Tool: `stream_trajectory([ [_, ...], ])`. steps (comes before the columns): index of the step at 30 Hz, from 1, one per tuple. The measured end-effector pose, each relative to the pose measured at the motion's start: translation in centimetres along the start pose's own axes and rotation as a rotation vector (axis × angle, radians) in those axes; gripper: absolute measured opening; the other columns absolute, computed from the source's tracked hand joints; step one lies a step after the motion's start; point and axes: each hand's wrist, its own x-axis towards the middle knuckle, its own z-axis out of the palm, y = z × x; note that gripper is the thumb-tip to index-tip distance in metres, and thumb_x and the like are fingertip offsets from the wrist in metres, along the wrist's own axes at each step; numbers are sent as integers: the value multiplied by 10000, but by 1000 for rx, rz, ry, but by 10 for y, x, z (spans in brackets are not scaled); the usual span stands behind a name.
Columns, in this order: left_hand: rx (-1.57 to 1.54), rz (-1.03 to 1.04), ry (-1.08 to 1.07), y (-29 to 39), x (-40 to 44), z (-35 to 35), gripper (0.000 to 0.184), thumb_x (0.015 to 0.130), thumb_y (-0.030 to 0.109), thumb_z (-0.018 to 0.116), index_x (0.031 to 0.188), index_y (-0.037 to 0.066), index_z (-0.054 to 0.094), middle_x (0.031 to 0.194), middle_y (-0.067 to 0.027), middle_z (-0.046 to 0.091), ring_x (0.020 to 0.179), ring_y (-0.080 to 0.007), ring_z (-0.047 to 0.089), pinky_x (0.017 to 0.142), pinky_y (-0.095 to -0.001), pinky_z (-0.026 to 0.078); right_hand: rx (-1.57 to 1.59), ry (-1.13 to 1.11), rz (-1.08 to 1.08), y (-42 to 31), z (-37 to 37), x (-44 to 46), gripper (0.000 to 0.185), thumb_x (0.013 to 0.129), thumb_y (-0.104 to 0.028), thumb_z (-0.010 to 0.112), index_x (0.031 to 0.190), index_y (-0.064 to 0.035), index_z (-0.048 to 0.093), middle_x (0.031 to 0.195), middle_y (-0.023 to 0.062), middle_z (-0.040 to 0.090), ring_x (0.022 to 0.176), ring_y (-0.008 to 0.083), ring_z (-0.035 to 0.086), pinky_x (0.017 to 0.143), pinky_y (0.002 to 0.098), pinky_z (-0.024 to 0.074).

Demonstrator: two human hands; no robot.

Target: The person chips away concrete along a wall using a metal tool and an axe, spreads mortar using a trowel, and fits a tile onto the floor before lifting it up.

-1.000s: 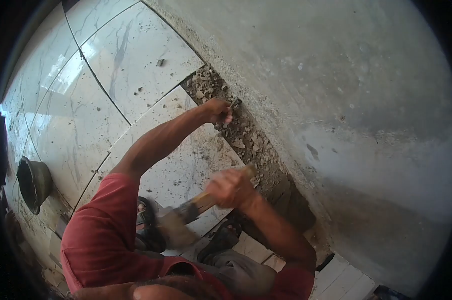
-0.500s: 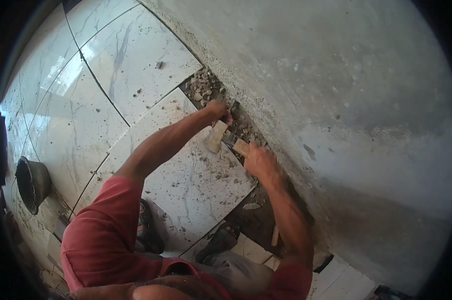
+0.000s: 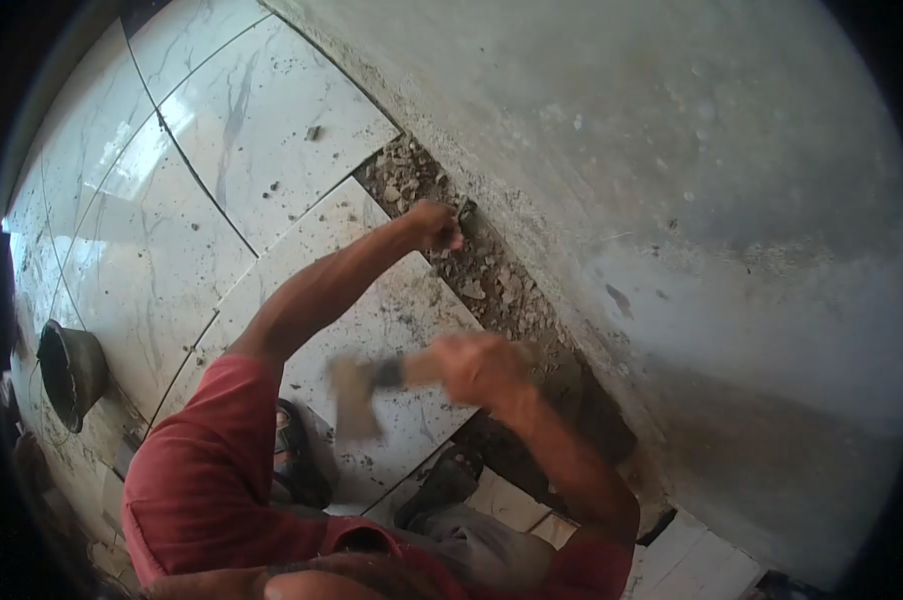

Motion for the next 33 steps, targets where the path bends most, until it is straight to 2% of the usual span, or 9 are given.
stream_trajectory([
  [3, -70, -16, 62, 1, -7, 5, 191, 898, 43, 391, 889, -123, 485, 712, -212, 535, 555, -340, 592, 493, -462, 561, -28, 198, -445, 8, 24, -5, 71, 710, -138, 561, 745, -91, 523, 612, 118, 570, 580, 301, 619, 592, 427, 516],
  [7, -105, -34, 67, 0, -1, 5, 200, 909, 55, 383, 912, -126, 467, 708, -208, 536, 552, -342, 592, 482, -467, 558, -319, -85, 519, 66, 10, 7, 49, 665, -152, 577, 668, -111, 552, 589, 83, 550, 535, 245, 599, 583, 405, 522],
  [9, -97, -32, 77, -7, 1, 0, 201, 908, 54, 383, 903, -126, 471, 706, -211, 539, 551, -341, 592, 474, -465, 555, -248, -150, 505, 12, 6, -2, 78, 691, -161, 574, 713, -86, 570, 635, 109, 592, 572, 277, 623, 605, 438, 518],
  [15, -108, -15, 85, -7, -5, 6, 196, 901, 38, 389, 885, -139, 471, 691, -215, 544, 536, -335, 589, 441, -449, 540, -27, 33, -288, 48, 25, -14, 181, 738, -152, 550, 865, -22, 545, 732, 187, 636, 721, 369, 646, 669, 490, 504],
  [17, -86, 37, 73, 8, -2, 6, 192, 900, 31, 388, 890, -144, 466, 699, -213, 544, 542, -333, 590, 440, -445, 537, -215, -134, 606, 79, 16, -5, 136, 664, -131, 572, 790, -81, 573, 651, 127, 593, 617, 301, 618, 649, 474, 501],
  [19, -79, 0, 80, 5, 1, 3, 188, 912, 49, 404, 955, -121, 473, 729, -201, 541, 607, -319, 595, 495, -449, 548, -165, -200, 608, 25, 7, -3, 141, 649, -124, 586, 782, -77, 588, 667, 145, 600, 611, 309, 614, 628, 462, 496],
  [24, -49, -58, 52, 0, -2, 5, 208, 926, 82, 416, 976, -112, 470, 746, -191, 543, 630, -306, 594, 523, -450, 554, -4, 20, -338, 29, 35, -11, 160, 797, -150, 516, 899, -32, 551, 751, 189, 645, 718, 346, 656, 623, 445, 517],
  [27, -105, -55, 106, 4, -7, 11, 208, 934, 89, 403, 972, -106, 466, 751, -191, 536, 614, -313, 586, 522, -446, 554, -73, -220, 562, 77, 16, -8, 117, 784, -143, 515, 849, -48, 539, 693, 158, 625, 674, 333, 648, 593, 447, 511],
  [33, -49, -34, 81, 7, -8, 10, 234, 935, 116, 420, 925, -112, 473, 757, -210, 550, 600, -324, 592, 531, -436, 561, 37, -32, -280, -21, 12, -7, 145, 714, -141, 584, 832, -60, 557, 643, 129, 580, 653, 362, 613, 598, 407, 508],
])
